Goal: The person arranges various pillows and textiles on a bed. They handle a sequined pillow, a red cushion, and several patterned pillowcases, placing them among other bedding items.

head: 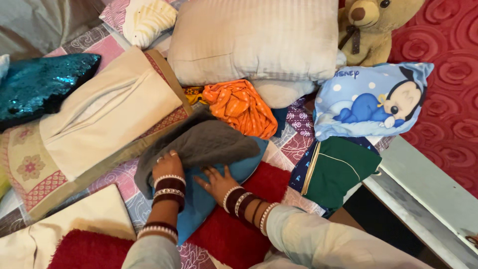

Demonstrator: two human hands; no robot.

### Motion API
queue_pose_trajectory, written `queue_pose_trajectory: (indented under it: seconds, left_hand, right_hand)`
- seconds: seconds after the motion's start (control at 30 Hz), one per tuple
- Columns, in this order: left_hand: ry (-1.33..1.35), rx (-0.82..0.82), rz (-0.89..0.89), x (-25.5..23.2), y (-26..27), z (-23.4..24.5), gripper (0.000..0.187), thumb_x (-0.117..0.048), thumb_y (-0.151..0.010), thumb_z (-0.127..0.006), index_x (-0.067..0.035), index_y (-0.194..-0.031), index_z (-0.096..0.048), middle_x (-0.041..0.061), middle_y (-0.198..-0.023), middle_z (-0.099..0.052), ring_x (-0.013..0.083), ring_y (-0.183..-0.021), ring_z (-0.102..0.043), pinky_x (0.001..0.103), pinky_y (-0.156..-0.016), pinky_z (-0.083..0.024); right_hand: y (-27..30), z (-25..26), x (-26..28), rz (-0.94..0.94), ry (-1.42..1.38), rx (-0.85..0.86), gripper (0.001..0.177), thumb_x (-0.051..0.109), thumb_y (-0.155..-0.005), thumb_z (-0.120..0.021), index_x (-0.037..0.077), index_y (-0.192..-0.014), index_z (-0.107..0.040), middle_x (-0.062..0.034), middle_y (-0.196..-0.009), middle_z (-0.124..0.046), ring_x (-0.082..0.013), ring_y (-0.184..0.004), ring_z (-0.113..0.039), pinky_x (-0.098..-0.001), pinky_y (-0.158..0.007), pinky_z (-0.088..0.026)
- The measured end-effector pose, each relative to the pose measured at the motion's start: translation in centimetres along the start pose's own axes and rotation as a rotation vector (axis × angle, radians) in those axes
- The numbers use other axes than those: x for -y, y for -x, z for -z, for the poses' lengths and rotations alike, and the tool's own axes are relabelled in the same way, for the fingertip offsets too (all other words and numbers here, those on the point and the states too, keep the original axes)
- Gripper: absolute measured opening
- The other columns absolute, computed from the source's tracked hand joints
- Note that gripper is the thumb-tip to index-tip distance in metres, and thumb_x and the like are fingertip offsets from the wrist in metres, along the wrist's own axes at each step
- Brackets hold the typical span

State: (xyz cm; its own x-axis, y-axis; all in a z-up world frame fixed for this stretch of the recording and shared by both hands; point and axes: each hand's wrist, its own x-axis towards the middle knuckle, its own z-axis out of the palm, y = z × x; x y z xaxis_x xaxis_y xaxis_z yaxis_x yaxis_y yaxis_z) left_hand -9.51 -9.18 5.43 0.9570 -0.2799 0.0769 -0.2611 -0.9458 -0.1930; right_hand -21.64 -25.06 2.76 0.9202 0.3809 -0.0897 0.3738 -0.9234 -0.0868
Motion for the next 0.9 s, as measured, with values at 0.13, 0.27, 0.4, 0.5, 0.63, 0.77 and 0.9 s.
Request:
queue_pose_trajectory:
  seconds: [0.13,0.27,0.4,0.5,0.63,0.77,0.9]
  left_hand:
    - [-0.008,0.052,0.000,-2.3,4.0,0.2,0.015,-0.013,-0.104,-0.052,-0.009,-0.112,-0.065,0.008,-0.098,-0.071,0.0265,-0.092,-0.072,0.039,-0.065,-0.062]
    - [0.026,-0.364,0.041,-1.0,7.3,0.3,0.037,-0.013,-0.085,-0.055,-0.005,-0.119,-0.067,0.019,-0.120,-0.074,0.0313,-0.086,-0.074,0.039,-0.054,-0.061]
    - [0.067,-0.107,0.144,4.5,8.7,0.4,0.028,-0.014,-0.096,-0.050,-0.008,-0.117,-0.066,0.017,-0.100,-0.076,0.0330,-0.085,-0.076,0.042,-0.059,-0.061]
    - [0.101,0.143,0.041,5.7,10.3,1.1,0.020,-0.014,-0.100,-0.049,-0.012,-0.109,-0.067,0.014,-0.091,-0.076,0.0328,-0.082,-0.075,0.045,-0.066,-0.061]
    - [0.178,0.132,-0.205,1.2,14.5,2.2,0.017,-0.014,-0.093,-0.051,-0.013,-0.097,-0.068,0.014,-0.091,-0.075,0.0320,-0.083,-0.074,0.048,-0.067,-0.060]
    - [0.416,-0.016,-0.023,0.7,15.2,5.5,0.021,-0.013,-0.086,-0.057,-0.012,-0.102,-0.070,0.018,-0.093,-0.075,0.0383,-0.085,-0.072,0.051,-0.072,-0.058]
    - [0.573,-0.163,0.182,1.7,12.5,13.4,0.032,-0.017,-0.084,-0.063,-0.008,-0.115,-0.069,0.024,-0.096,-0.073,0.0425,-0.085,-0.070,0.054,-0.078,-0.057]
  right_hand:
    - [-2.1,0.5,0.1,-0.100,-0.104,0.219,0.049,0.021,-0.100,-0.049,0.020,-0.149,-0.051,-0.0188,-0.149,-0.053,-0.0347,-0.140,-0.047,-0.0680,-0.115,-0.026]
    - [-2.7,1.3,0.8,-0.138,-0.081,0.237,0.042,0.019,-0.105,-0.045,0.017,-0.145,-0.057,-0.0154,-0.141,-0.062,-0.0334,-0.127,-0.060,-0.0670,-0.115,-0.030]
    - [-3.5,2.5,0.3,-0.228,-0.087,0.232,0.048,0.019,-0.099,-0.048,0.022,-0.147,-0.053,-0.0111,-0.143,-0.059,-0.0321,-0.132,-0.054,-0.0746,-0.113,-0.024]
    - [-4.7,1.1,-0.5,-0.323,-0.139,0.171,0.045,0.022,-0.102,-0.044,0.023,-0.146,-0.054,-0.0075,-0.149,-0.054,-0.0300,-0.139,-0.048,-0.0777,-0.111,-0.026]
    - [-7.7,-3.3,-1.4,-0.481,-0.167,0.122,0.049,0.032,-0.101,-0.045,0.020,-0.148,-0.048,-0.0067,-0.155,-0.044,-0.0316,-0.144,-0.038,-0.0749,-0.108,-0.028]
    - [-9.8,-3.6,-1.8,-0.565,-0.198,0.300,0.045,0.032,-0.105,-0.044,0.018,-0.147,-0.051,-0.0042,-0.157,-0.042,-0.0316,-0.146,-0.037,-0.0687,-0.111,-0.034]
    - [-10.6,3.1,-3.7,-0.395,-0.048,0.145,0.037,0.023,-0.110,-0.046,0.017,-0.134,-0.073,-0.0123,-0.140,-0.071,-0.0299,-0.128,-0.068,-0.0440,-0.103,-0.056]
